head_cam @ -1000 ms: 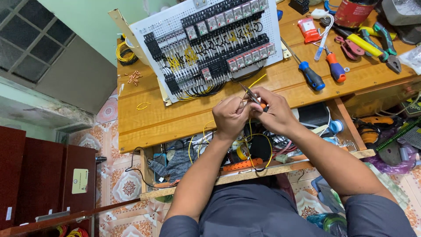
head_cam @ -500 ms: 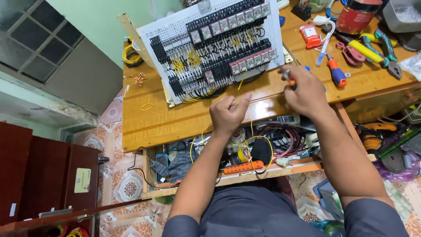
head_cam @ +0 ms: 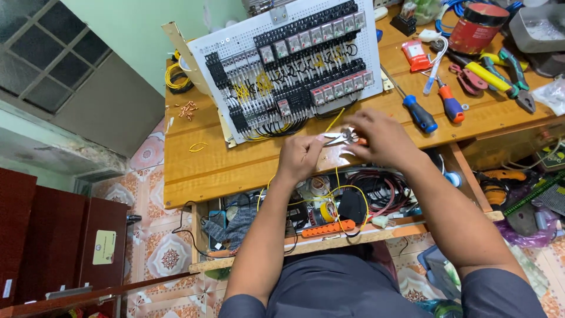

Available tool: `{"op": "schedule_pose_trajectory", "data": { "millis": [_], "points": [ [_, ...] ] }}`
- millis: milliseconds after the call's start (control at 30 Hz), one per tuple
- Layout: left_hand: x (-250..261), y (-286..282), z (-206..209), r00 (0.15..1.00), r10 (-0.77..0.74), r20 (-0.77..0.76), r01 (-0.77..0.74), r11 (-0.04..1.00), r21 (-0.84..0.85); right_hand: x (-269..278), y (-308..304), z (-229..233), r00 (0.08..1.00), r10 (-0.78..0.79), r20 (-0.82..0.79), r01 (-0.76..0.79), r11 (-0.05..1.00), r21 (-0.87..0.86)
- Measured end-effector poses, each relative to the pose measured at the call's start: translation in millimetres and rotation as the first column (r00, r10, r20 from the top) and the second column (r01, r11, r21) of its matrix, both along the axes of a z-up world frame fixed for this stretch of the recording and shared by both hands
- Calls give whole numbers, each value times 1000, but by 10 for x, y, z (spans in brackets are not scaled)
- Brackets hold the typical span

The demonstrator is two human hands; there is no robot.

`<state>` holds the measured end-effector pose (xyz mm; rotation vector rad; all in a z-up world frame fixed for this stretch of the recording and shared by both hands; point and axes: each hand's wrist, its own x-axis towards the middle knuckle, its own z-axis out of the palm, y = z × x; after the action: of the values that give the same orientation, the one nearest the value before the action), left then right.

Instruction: Stripping and preparing wires for connection to an electrical control panel

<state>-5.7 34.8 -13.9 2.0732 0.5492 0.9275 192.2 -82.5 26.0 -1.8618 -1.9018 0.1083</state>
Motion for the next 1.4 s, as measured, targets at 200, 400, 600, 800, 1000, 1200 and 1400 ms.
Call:
{"op": "schedule_pose_trajectory", "data": {
  "millis": [200,400,600,800,1000,1200,1400],
  "points": [
    [-199,-135,489,962,-174,-209,169,985,-42,-275,-190,549,958,50,283,-236,698,676],
    [-500,-254,912,851,-435,-295,446,895,-34,-458,-260,397,776,330,537,-505,835,217],
    [-866,-406,834,827,-488,-277,545,819,182,-609,-327,196,704,706,83,-709,691,140],
    [-1035,-484,808,842,-515,-161,538,775,332,-843,-470,323,625,746,-230,-692,666,278],
    [-1208,-430,943,801,-584,-131,598,765,240,-866,-663,599,600,712,-364,-702,687,186],
    [-1212,-426,897,781,-622,-60,624,772,118,-892,-653,810,528,719,-452,-697,671,253],
    [-1122,-469,826,743,-669,37,669,743,19,-986,-631,919,222,641,-735,-734,606,307]
  ]
}}
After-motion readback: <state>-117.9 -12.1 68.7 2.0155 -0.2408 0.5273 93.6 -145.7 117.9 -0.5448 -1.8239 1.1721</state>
